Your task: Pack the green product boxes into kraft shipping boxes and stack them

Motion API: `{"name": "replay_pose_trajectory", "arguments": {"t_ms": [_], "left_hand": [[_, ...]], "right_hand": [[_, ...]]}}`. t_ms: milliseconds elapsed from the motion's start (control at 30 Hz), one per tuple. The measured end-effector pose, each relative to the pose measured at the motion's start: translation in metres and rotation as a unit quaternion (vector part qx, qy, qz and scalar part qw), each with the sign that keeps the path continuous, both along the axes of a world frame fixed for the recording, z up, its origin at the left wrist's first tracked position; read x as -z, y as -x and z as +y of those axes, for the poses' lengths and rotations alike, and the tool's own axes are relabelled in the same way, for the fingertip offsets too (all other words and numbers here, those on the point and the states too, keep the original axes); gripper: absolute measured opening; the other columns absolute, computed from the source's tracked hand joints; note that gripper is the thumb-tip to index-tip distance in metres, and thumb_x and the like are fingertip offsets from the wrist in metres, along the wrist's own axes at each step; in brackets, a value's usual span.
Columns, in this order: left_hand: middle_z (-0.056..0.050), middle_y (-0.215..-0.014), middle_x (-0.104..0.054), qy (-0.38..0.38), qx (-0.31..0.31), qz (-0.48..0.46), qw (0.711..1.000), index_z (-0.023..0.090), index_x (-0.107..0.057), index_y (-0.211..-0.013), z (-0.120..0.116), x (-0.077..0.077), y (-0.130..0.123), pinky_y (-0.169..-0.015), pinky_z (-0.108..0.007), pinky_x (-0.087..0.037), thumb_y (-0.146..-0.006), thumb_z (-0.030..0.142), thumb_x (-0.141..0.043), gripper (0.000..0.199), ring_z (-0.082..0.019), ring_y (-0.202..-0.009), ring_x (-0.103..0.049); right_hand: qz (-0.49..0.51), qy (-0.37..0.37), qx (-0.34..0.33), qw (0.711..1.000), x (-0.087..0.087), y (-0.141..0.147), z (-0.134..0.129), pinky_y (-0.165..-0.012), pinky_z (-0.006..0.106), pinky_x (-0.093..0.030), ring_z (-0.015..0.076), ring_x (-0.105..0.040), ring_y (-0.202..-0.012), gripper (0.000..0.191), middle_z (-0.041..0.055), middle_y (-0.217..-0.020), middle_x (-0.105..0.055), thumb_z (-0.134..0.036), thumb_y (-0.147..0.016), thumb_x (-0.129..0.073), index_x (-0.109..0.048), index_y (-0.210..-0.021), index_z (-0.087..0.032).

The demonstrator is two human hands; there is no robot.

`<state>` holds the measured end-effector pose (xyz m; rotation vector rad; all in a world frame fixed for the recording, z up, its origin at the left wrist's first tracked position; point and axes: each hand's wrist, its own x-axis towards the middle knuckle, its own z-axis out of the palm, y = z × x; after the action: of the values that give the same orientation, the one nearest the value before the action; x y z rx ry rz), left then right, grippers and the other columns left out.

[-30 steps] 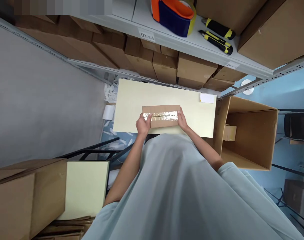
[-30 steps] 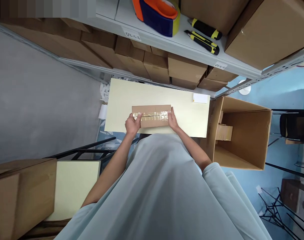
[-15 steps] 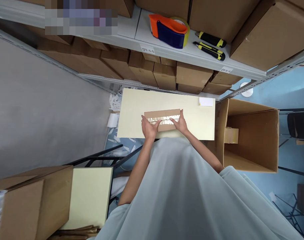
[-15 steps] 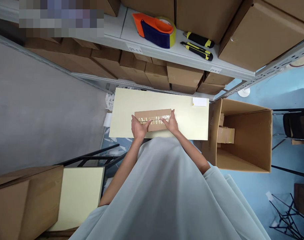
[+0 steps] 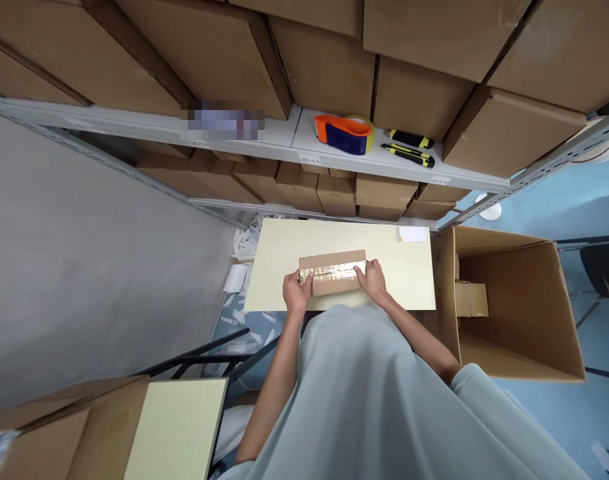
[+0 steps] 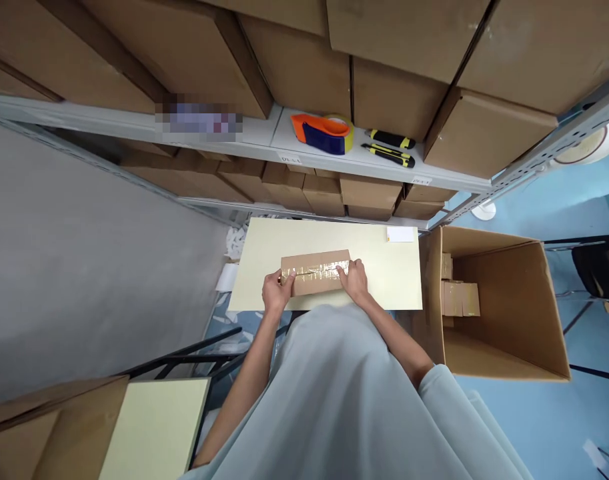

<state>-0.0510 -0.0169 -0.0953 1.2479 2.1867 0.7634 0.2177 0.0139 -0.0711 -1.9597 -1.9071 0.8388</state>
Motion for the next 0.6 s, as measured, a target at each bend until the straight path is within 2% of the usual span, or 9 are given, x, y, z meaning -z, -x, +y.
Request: {"name": "replay_pose_trajectory", "arguments": {"t_ms": [100,233,333,400,500,600], "left_hand": [[-0.015,-0.119,-0.073,-0.044,0.010,0.005,0.999,0.019,-0.075,-0.129,0.015,-0.014,0.007,-0.113,-0.050,-0.056,-0.097,0.047,-0.070,0.043,-0.035,-0.119,-0.069],[-0.018,-0.138,-0.069,-0.099,0.016,-0.017,0.995,0.018,-0.068,-0.143,0.028,-0.024,0.017,-0.117,-0.048,-0.055,-0.098,0.038,-0.065,0.049,-0.034,-0.127,-0.068],[-0.021,-0.134,-0.070,-0.064,-0.019,-0.022,0.998,0.017,-0.065,-0.146,0.031,-0.018,0.023,-0.125,-0.056,-0.048,-0.093,0.029,-0.068,0.054,-0.038,-0.139,-0.062],[-0.020,-0.131,-0.070,-0.019,-0.052,-0.039,0.998,0.017,-0.065,-0.146,0.031,-0.011,0.026,-0.126,-0.058,-0.048,-0.089,0.025,-0.069,0.057,-0.038,-0.140,-0.062],[-0.021,-0.137,-0.069,0.026,-0.076,-0.085,0.993,0.016,-0.061,-0.150,0.029,-0.001,0.032,-0.115,-0.052,-0.058,-0.087,0.021,-0.069,0.063,-0.034,-0.122,-0.074],[-0.027,-0.142,-0.070,0.035,-0.074,-0.121,0.989,0.012,-0.055,-0.155,0.019,0.007,0.036,-0.102,-0.049,-0.065,-0.088,0.023,-0.070,0.070,-0.034,-0.108,-0.080]], "right_hand": [[0.018,-0.045,-0.003,0.999,-0.014,0.004,0.010,-0.105,0.044,-0.060,0.0327,-0.068,-0.114,0.041,0.0169,-0.118,-0.066,-0.051,-0.114,-0.054,-0.073,-0.120,-0.015],[0.051,-0.095,-0.018,0.994,-0.024,0.015,0.012,-0.101,0.044,-0.062,0.0309,-0.071,-0.113,0.047,0.0178,-0.132,-0.064,-0.047,-0.111,-0.057,-0.061,-0.145,-0.015],[0.030,-0.049,-0.048,0.997,-0.019,0.029,0.004,-0.097,0.045,-0.063,0.0309,-0.076,-0.108,0.050,0.0197,-0.135,-0.065,-0.041,-0.107,-0.062,-0.057,-0.149,-0.013],[0.014,0.002,-0.069,0.998,-0.010,0.039,-0.005,-0.093,0.045,-0.064,0.0318,-0.078,-0.102,0.049,0.0198,-0.131,-0.069,-0.040,-0.105,-0.065,-0.059,-0.145,-0.013],[0.021,0.069,-0.099,0.992,0.002,0.049,-0.021,-0.090,0.047,-0.064,0.0343,-0.079,-0.097,0.043,0.0164,-0.115,-0.076,-0.041,-0.105,-0.066,-0.065,-0.139,-0.016],[0.030,0.082,-0.129,0.988,0.005,0.055,-0.031,-0.087,0.048,-0.064,0.0359,-0.081,-0.093,0.040,0.0129,-0.106,-0.080,-0.041,-0.102,-0.070,-0.070,-0.136,-0.021]]}}
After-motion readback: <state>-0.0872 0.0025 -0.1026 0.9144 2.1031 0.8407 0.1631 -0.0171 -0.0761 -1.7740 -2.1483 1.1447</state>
